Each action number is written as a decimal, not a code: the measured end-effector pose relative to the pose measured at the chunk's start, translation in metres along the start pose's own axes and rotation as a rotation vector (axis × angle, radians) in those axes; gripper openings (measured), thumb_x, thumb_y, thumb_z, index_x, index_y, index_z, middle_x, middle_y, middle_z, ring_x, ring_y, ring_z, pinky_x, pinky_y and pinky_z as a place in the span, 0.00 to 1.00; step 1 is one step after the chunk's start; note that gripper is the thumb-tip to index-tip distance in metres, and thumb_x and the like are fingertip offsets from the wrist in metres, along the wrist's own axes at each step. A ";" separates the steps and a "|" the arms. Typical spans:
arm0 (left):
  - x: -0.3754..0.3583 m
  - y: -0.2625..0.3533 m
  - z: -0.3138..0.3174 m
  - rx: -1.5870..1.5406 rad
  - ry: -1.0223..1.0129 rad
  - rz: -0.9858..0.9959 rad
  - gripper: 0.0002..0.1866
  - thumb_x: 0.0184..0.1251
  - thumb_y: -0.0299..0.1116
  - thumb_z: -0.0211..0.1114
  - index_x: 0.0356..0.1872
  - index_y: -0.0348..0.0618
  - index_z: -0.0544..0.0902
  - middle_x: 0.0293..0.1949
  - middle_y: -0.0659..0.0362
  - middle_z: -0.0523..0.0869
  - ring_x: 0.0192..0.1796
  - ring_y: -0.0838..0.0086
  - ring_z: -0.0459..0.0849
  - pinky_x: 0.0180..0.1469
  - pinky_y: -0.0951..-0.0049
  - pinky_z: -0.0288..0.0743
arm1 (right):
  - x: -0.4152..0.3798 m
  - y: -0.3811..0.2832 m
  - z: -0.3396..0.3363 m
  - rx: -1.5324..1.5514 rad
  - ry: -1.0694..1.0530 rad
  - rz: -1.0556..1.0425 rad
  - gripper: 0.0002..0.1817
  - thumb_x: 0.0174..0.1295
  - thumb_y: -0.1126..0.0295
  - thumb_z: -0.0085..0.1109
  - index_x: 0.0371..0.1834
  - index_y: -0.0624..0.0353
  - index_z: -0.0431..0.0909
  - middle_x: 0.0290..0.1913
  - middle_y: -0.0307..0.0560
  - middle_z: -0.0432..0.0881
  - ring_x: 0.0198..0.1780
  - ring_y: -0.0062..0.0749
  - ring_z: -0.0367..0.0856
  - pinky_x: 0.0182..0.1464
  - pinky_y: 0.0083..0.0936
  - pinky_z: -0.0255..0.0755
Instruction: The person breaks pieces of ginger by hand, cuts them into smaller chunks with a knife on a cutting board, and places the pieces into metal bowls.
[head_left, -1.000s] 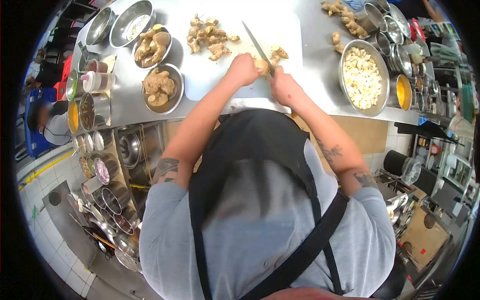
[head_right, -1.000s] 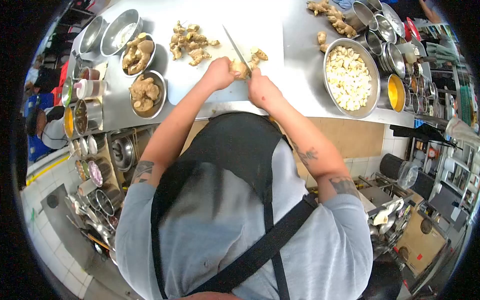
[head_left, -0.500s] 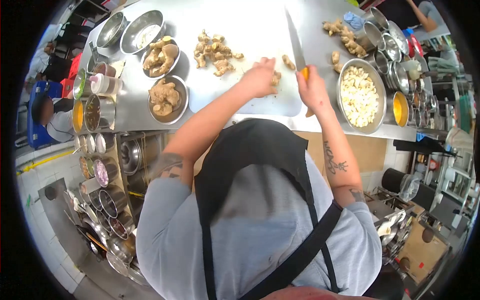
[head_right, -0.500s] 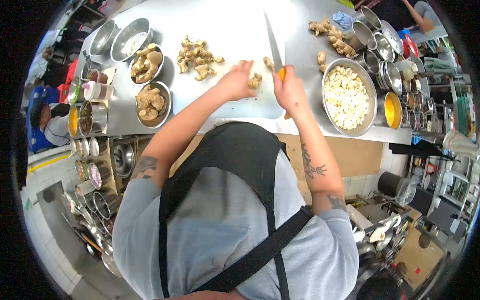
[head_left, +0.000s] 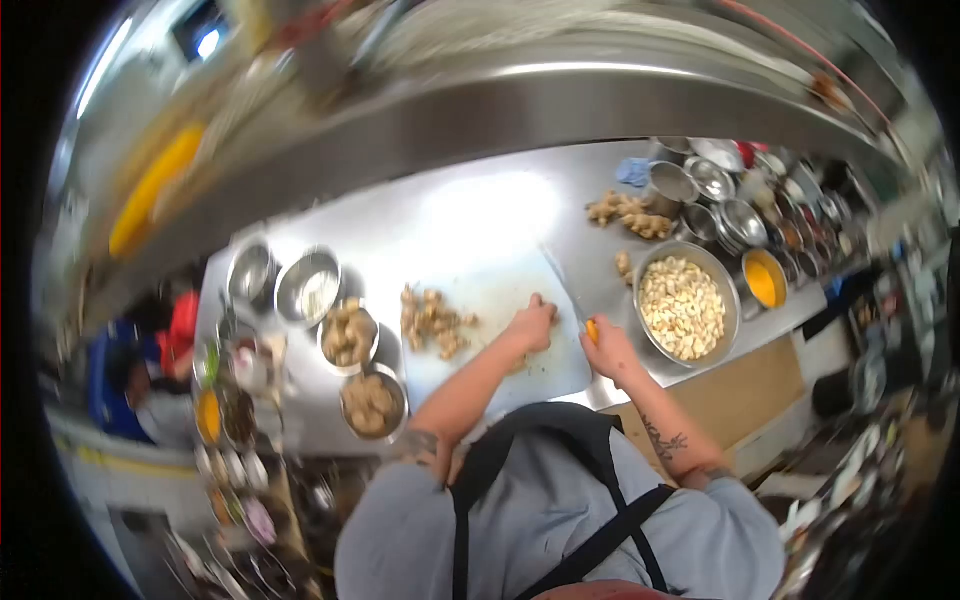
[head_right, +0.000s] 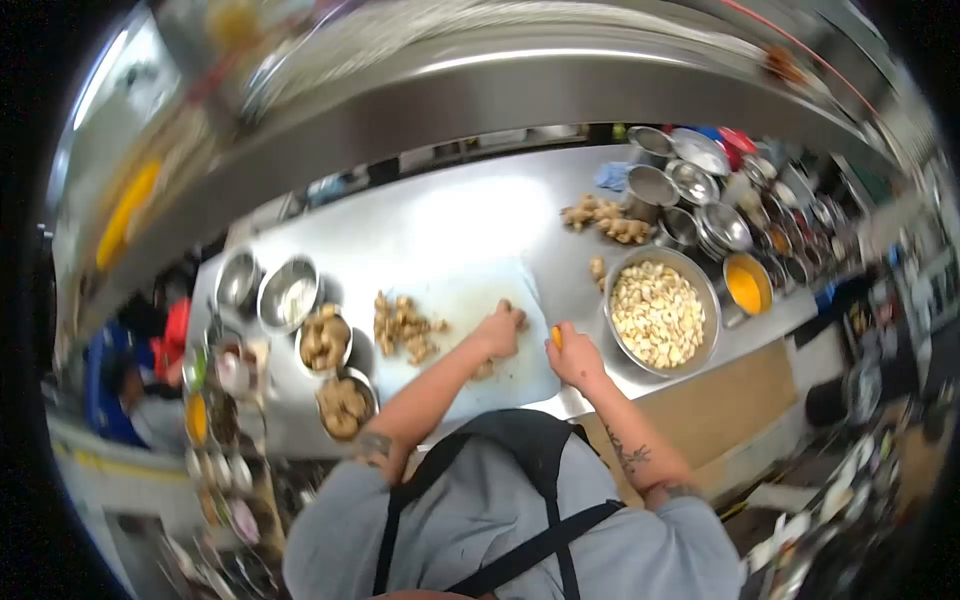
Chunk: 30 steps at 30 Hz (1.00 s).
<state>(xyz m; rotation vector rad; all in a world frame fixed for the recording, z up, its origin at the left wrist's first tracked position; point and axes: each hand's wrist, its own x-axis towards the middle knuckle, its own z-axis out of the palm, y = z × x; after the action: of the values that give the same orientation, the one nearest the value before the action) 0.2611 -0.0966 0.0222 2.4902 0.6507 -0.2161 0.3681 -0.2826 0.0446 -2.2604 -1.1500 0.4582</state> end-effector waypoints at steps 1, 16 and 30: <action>0.003 -0.003 0.004 -0.007 0.026 0.005 0.26 0.56 0.25 0.68 0.59 0.43 0.79 0.65 0.40 0.71 0.56 0.42 0.85 0.60 0.52 0.83 | 0.002 -0.002 0.001 0.011 0.017 -0.006 0.21 0.70 0.59 0.58 0.60 0.59 0.73 0.42 0.70 0.87 0.47 0.69 0.85 0.51 0.55 0.79; -0.099 -0.060 -0.044 -0.401 0.495 -0.006 0.27 0.54 0.31 0.72 0.59 0.42 0.84 0.57 0.49 0.79 0.56 0.57 0.85 0.57 0.62 0.82 | 0.006 -0.004 0.055 -0.073 -0.063 -0.064 0.24 0.67 0.64 0.57 0.66 0.55 0.68 0.58 0.63 0.77 0.59 0.60 0.81 0.60 0.51 0.78; -0.202 -0.153 -0.003 -0.344 0.788 -0.424 0.29 0.57 0.37 0.77 0.61 0.40 0.83 0.56 0.45 0.82 0.60 0.51 0.81 0.65 0.59 0.76 | 0.013 -0.003 0.069 -0.210 0.004 -0.149 0.26 0.66 0.62 0.59 0.68 0.50 0.72 0.55 0.59 0.78 0.55 0.59 0.82 0.54 0.51 0.80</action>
<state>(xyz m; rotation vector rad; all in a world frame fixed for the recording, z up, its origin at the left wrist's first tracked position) 0.0097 -0.0648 0.0096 2.0218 1.3918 0.7035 0.3371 -0.2486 -0.0088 -2.3270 -1.4103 0.2845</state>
